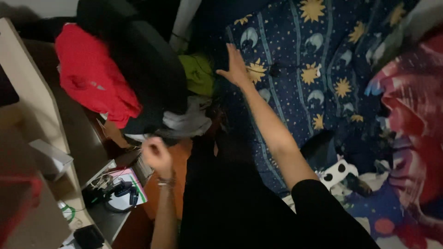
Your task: Tidying a bedroom by picking up clothes, hats, and other items from the bed and moving them to a chair or side table.
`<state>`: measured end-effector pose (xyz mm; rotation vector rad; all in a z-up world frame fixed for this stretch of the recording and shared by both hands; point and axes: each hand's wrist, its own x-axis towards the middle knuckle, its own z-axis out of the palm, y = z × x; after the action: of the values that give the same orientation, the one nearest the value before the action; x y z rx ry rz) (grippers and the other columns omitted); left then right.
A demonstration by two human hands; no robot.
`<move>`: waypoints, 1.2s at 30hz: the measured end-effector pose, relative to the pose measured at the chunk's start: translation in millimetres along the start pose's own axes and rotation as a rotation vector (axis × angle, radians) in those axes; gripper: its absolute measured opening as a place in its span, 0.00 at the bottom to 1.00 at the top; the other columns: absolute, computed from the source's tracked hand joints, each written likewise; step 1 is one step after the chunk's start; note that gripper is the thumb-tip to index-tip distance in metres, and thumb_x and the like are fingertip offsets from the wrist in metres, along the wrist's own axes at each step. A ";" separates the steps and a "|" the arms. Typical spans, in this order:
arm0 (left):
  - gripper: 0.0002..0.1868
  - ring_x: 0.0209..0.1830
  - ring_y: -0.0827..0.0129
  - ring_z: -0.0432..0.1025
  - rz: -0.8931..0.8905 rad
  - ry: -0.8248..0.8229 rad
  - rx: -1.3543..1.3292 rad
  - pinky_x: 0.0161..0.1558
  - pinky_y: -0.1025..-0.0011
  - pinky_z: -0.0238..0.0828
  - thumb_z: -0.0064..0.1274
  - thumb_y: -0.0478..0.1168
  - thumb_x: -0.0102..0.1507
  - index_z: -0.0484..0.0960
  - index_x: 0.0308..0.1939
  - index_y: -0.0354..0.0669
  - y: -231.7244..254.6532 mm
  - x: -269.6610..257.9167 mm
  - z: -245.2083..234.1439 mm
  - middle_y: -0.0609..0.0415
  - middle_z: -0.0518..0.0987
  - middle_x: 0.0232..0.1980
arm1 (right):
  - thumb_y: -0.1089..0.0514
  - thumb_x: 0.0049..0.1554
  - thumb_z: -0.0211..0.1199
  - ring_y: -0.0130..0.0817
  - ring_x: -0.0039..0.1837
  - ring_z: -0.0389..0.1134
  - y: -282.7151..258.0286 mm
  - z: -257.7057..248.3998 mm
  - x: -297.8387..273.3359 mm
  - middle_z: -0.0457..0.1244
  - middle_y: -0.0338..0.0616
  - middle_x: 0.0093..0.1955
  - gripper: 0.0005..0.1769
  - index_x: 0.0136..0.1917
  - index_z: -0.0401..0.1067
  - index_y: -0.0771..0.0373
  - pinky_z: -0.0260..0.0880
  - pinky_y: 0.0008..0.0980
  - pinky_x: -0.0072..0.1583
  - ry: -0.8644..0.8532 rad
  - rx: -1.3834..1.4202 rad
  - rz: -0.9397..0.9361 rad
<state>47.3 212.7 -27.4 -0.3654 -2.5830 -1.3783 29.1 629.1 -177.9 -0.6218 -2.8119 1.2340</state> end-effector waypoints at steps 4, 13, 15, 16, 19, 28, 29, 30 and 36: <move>0.10 0.39 0.61 0.79 -0.121 -0.216 0.049 0.43 0.65 0.76 0.55 0.41 0.71 0.83 0.43 0.36 27.7 -40.3 63.7 0.48 0.84 0.42 | 0.43 0.58 0.74 0.60 0.80 0.45 -4.6 14.0 30.9 0.39 0.59 0.83 0.59 0.85 0.35 0.54 0.46 0.63 0.72 -0.275 -0.132 0.243; 0.17 0.35 0.64 0.79 -0.309 -0.400 -0.124 0.39 0.68 0.75 0.53 0.49 0.72 0.83 0.44 0.36 70.4 -55.3 157.4 0.49 0.85 0.38 | 0.44 0.62 0.71 0.56 0.78 0.54 34.8 11.3 4.1 0.50 0.52 0.80 0.51 0.86 0.44 0.52 0.61 0.53 0.74 -0.255 -0.127 0.025; 0.19 0.35 0.64 0.78 -0.303 -0.446 -0.140 0.38 0.67 0.74 0.52 0.50 0.72 0.83 0.45 0.35 70.8 -59.7 165.1 0.48 0.85 0.37 | 0.43 0.54 0.74 0.59 0.78 0.48 55.9 11.0 22.1 0.44 0.56 0.81 0.57 0.82 0.41 0.58 0.57 0.59 0.71 -0.071 -0.266 -0.020; 0.19 0.35 0.64 0.78 -0.301 -0.441 -0.136 0.38 0.67 0.74 0.52 0.50 0.72 0.83 0.45 0.35 69.5 -60.7 167.1 0.48 0.85 0.37 | 0.43 0.54 0.74 0.59 0.78 0.48 64.1 13.7 28.0 0.44 0.56 0.81 0.57 0.82 0.41 0.58 0.57 0.59 0.71 -0.071 -0.263 -0.026; 0.20 0.35 0.64 0.79 -0.365 -0.518 -0.162 0.39 0.67 0.75 0.51 0.51 0.72 0.83 0.46 0.34 66.3 -72.3 175.6 0.48 0.85 0.38 | 0.45 0.50 0.76 0.61 0.78 0.48 92.1 14.0 25.5 0.45 0.56 0.81 0.60 0.81 0.41 0.56 0.56 0.59 0.71 -0.130 -0.200 0.011; 0.25 0.40 0.59 0.79 -0.625 -0.734 -0.115 0.44 0.65 0.75 0.45 0.56 0.72 0.84 0.51 0.37 60.0 -85.0 197.8 0.47 0.85 0.44 | 0.52 0.68 0.54 0.58 0.47 0.70 176.7 74.4 -99.9 0.69 0.62 0.50 0.18 0.59 0.71 0.70 0.72 0.52 0.48 -0.458 0.025 0.115; 0.26 0.44 0.58 0.77 -0.697 -0.772 -0.146 0.47 0.65 0.73 0.43 0.57 0.72 0.81 0.56 0.37 57.5 -82.3 202.7 0.48 0.83 0.48 | 0.56 0.65 0.53 0.57 0.46 0.70 148.2 53.4 -116.0 0.69 0.60 0.49 0.15 0.56 0.73 0.68 0.72 0.52 0.47 -0.474 0.070 0.036; 0.28 0.48 0.57 0.75 -0.770 -0.810 -0.177 0.50 0.65 0.71 0.41 0.58 0.72 0.78 0.60 0.38 55.7 -79.7 206.7 0.48 0.81 0.52 | 0.61 0.61 0.51 0.57 0.45 0.70 118.8 32.7 -133.2 0.69 0.59 0.48 0.13 0.53 0.75 0.66 0.72 0.52 0.46 -0.490 0.115 -0.043; 0.28 0.58 0.61 0.74 -0.742 -0.878 -0.493 0.59 0.67 0.68 0.35 0.56 0.76 0.76 0.57 0.32 84.5 -68.3 224.3 0.47 0.81 0.58 | 0.55 0.67 0.54 0.53 0.44 0.73 -23.5 -54.3 -181.2 0.69 0.54 0.44 0.12 0.55 0.73 0.65 0.73 0.48 0.48 -0.701 0.237 0.126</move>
<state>126.3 436.5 -103.3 -0.0484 -3.1819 -2.6192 196.7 587.9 -96.9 -0.4124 -3.0738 2.1264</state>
